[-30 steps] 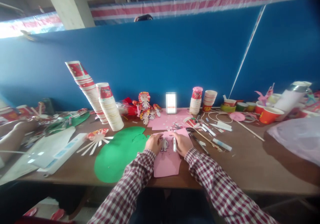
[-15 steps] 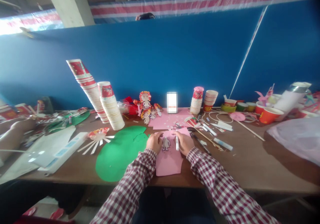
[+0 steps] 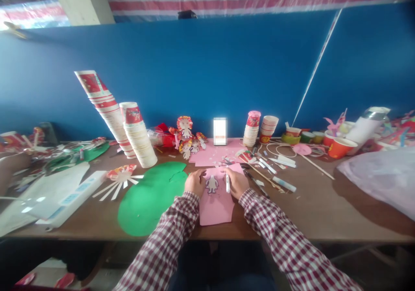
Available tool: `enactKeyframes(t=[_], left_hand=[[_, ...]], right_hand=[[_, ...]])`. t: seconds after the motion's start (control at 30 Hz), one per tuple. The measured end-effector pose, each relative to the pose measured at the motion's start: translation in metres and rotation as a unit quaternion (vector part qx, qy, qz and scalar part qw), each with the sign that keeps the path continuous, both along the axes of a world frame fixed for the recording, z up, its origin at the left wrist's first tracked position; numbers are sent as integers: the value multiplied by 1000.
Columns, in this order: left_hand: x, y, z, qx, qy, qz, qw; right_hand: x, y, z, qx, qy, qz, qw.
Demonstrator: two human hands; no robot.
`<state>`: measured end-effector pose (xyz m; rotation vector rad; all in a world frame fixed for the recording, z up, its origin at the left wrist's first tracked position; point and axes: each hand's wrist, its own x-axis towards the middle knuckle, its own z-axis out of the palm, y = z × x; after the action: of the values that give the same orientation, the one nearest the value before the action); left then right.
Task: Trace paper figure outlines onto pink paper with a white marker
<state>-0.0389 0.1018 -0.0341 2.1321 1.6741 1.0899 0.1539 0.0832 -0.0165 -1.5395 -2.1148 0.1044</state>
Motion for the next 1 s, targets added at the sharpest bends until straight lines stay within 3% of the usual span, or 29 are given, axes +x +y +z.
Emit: enactKeyframes(t=[1.0], left_hand=[[0,0,-1,-33,-18,16,999]], right_hand=[[1,-1,0,-3,-4,15,1000]])
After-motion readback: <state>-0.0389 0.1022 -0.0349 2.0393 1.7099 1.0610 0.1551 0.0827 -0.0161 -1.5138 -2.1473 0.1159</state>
